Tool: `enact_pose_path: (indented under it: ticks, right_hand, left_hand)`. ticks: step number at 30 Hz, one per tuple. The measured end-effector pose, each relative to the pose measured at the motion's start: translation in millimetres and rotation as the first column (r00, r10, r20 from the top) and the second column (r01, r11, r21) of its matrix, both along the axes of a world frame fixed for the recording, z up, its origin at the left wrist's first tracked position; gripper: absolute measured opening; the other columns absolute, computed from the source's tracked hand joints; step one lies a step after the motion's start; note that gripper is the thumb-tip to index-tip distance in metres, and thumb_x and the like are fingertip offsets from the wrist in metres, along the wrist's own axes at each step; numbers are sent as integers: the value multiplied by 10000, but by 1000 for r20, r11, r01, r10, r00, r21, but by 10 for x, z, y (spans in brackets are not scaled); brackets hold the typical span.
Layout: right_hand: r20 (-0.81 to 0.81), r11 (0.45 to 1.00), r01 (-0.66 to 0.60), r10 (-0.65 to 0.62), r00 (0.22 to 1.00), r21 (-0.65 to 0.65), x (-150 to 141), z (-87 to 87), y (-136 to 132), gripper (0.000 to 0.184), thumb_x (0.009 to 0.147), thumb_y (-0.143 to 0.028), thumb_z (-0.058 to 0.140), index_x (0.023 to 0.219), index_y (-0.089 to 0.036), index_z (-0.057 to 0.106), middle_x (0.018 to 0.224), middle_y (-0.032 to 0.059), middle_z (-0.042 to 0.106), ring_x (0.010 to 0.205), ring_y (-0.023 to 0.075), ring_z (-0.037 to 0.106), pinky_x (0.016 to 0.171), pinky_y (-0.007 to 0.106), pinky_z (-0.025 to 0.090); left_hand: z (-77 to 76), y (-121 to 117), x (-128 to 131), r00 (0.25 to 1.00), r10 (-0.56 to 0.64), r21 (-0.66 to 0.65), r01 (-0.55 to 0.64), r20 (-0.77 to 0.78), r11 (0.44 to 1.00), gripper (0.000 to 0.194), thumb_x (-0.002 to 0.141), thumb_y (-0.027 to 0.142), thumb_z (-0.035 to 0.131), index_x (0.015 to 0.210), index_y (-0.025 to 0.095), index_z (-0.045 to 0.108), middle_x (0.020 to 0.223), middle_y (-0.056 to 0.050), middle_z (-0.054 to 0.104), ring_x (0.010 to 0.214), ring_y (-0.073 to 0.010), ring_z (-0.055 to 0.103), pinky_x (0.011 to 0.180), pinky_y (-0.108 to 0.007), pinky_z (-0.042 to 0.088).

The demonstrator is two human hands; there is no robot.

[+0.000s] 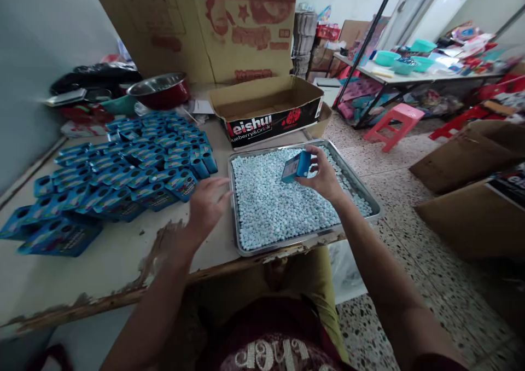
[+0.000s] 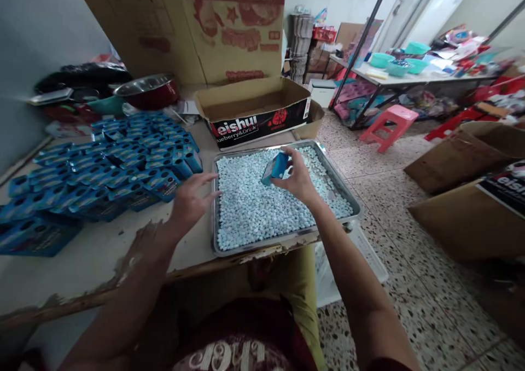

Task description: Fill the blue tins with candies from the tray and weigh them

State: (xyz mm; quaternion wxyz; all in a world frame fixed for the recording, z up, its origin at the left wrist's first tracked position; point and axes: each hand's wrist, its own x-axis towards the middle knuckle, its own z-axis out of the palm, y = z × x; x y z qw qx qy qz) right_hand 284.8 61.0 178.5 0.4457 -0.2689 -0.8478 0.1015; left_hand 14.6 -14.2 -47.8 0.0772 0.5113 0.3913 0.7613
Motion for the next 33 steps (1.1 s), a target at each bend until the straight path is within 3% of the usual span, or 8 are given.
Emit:
enact_pose_path:
  ticks: [3, 5, 11, 17, 22, 25, 30, 33]
  right_hand:
    - [-95, 989, -13, -1, 995, -147, 5, -37, -5, 804, 522, -263, 990, 1266, -306, 687, 1195, 17, 680, 900, 187, 604, 727, 315, 548]
    - [-264, 938, -66, -28, 964, -339, 51, -100, 56, 651, 591, -281, 948, 1188, -284, 688, 1077, 10, 692, 852, 181, 630, 711, 314, 587]
    - [-529, 557, -378, -134, 838, -740, 99, -338, 157, 330, 764, -479, 805, 917, -255, 617, 780, 34, 678, 677, 198, 657, 573, 307, 609]
    - [-553, 300, -507, -90, 828, -808, -132, -563, 7, 360, 870, -571, 738, 970, -236, 654, 836, 69, 736, 679, 201, 655, 557, 305, 599]
    - [-518, 201, -508, 2, 855, -838, -359, -742, -64, 360, 1033, -570, 575, 944, -228, 645, 821, 59, 738, 667, 184, 680, 603, 286, 613]
    - [-348, 294, -347, 53, 936, -890, -350, -770, 57, 470, 1079, -649, 497, 1060, -214, 676, 847, 70, 742, 655, 191, 706, 558, 283, 581]
    - [-195, 774, -79, -58, 979, -628, 170, -563, 389, 427, 921, -607, 806, 1118, -238, 718, 1012, 48, 772, 648, 126, 676, 559, 233, 508]
    - [-229, 899, 72, -186, 956, -431, 576, -438, 526, 414, 872, -593, 838, 1030, -228, 726, 973, 34, 768, 667, 109, 643, 584, 216, 460]
  left_hand:
    - [481, 319, 355, 987, -128, -7, 128, -95, 992, 786, 688, 316, 1003, 1421, 336, 721, 1451, -89, 697, 1312, -361, 671, 1159, -519, 548]
    - [600, 438, 496, 974, -222, -37, 221, -35, 975, 944, 662, 327, 1023, 1522, 323, 633, 1488, -118, 669, 1269, -332, 689, 1120, -509, 559]
    - [500, 715, 740, 825, -444, -11, 478, 351, 878, 1200, 536, 390, 1083, 1573, 268, 492, 1502, -189, 642, 1260, -308, 690, 1049, -465, 568]
    - [627, 745, 944, 799, -522, 61, 530, 298, 846, 1077, 487, 385, 1106, 1444, 263, 627, 1531, -161, 658, 1384, -331, 638, 1081, -432, 541]
    - [782, 496, 1033, 823, -436, 109, 427, 363, 898, 703, 486, 517, 1083, 1028, 195, 772, 1035, -55, 805, 996, -255, 745, 963, -391, 606]
    - [838, 390, 939, 803, -371, 183, 323, 467, 928, 573, 561, 567, 1041, 890, 190, 762, 862, -23, 784, 821, -217, 724, 849, -358, 634]
    - [760, 487, 524, 749, -295, 263, 167, 593, 950, 629, 506, 538, 1071, 941, 200, 769, 929, -19, 794, 880, -210, 741, 905, -351, 656]
    - [637, 598, 362, 699, -278, 284, 111, 659, 952, 670, 525, 581, 1067, 996, 218, 756, 988, -14, 791, 921, -202, 747, 964, -364, 655]
